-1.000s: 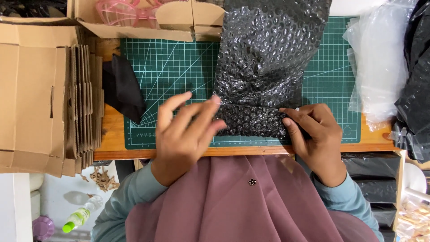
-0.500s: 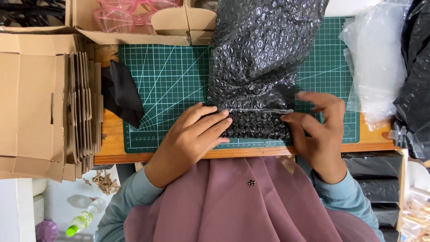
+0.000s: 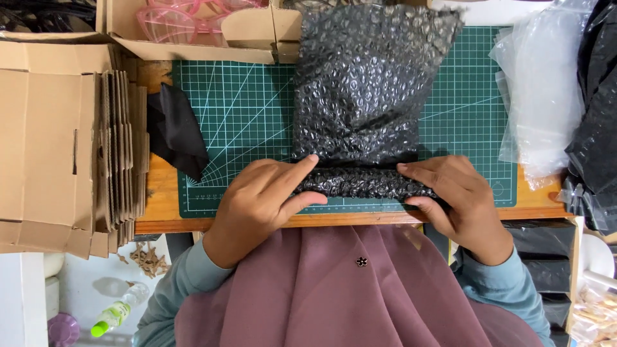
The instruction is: The person cleans a pair of black eyeglasses using a white cloth, wiping the lenses and frames thoroughly. They then place the glasses into a small plastic bag, wrap the bag in black bubble wrap, and place the wrapped item into a cardboard box.
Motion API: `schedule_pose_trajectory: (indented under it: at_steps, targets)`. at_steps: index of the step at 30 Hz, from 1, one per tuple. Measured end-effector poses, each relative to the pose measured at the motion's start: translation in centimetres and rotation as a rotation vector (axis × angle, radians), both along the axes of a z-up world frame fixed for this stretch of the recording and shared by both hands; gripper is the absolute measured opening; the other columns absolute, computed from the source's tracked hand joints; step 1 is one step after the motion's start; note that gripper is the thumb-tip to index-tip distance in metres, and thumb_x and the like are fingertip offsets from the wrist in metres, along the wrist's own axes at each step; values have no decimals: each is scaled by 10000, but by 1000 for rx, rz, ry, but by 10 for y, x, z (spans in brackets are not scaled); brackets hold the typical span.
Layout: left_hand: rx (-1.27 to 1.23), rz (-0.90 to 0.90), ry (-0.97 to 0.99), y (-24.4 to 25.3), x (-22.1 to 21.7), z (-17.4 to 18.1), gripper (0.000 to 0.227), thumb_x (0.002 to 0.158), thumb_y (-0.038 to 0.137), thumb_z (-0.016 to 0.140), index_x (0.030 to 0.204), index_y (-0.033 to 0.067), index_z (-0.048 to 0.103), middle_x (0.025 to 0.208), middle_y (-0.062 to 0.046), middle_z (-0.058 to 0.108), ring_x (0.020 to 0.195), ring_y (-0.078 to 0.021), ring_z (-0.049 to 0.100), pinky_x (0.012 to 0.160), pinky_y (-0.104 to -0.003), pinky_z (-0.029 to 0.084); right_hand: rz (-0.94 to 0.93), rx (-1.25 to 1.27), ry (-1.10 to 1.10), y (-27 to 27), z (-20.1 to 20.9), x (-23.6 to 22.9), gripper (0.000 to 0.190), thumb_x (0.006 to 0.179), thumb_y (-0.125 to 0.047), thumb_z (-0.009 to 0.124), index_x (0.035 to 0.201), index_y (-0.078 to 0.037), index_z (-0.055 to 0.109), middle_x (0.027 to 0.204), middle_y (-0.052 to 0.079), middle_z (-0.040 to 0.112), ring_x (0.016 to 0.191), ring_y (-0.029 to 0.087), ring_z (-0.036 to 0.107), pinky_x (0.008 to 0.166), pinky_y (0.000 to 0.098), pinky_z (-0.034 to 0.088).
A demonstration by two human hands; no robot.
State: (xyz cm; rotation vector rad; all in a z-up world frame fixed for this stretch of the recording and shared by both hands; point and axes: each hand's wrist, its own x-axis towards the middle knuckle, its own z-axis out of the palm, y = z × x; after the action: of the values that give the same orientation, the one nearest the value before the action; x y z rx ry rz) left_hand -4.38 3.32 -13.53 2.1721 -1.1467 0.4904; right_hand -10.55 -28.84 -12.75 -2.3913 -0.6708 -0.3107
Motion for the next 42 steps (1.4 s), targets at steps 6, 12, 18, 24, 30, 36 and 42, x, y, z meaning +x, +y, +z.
schedule_pose_trajectory:
  at_steps: [6,12,18,24,30,36,42]
  targets:
    - [1,192,-42,-15,-2,-8,574,948,247,929,1351,-46,645,790,2,627,619,-119,474,637,-308,525,-216,97,148,16,10,0,387,1046,-223,559,1252,77,692,826,119,608,695,222,485,673,350,385]
    - [-23,272,71,-24,1,-17,461,959,246,882,1306,18,681,679,16,532,578,-111,480,587,-309,510,-481,94,85,16,-18,-7,338,1044,-193,719,1305,-27,583,833,61,605,648,146,510,622,285,412]
    - [16,353,-3,-25,1,-21,395,961,327,880,1225,67,745,605,21,505,522,-123,468,542,-323,476,-546,74,0,24,-21,-4,332,1035,-150,792,1169,12,536,712,68,522,644,169,481,654,309,404]
    - [43,417,-136,-19,1,-11,599,930,435,947,1319,51,702,761,17,597,671,-141,542,681,-315,549,-510,-218,-295,21,-8,4,460,1016,-348,807,1126,48,602,1057,156,666,962,364,491,878,451,383]
    - [46,-70,-11,-13,5,8,256,1016,-53,674,1272,-65,686,1263,-251,700,1228,-421,654,1132,-696,462,-143,-66,-223,20,-2,14,93,1043,60,659,1096,-10,690,1186,168,687,1054,350,647,896,435,454]
    - [165,-55,46,-5,7,15,750,867,485,873,1350,-36,634,1315,-206,676,1214,-335,671,1165,-709,380,-7,-81,-41,6,11,10,535,876,-390,787,1263,-35,682,1289,165,679,1176,325,649,993,433,460]
    - [204,-75,29,1,10,17,577,808,204,949,1252,-59,690,1183,-164,729,996,-270,681,1155,-690,413,13,-97,-24,2,6,8,422,934,-327,716,1245,-42,706,1271,131,725,1136,304,662,960,416,447]
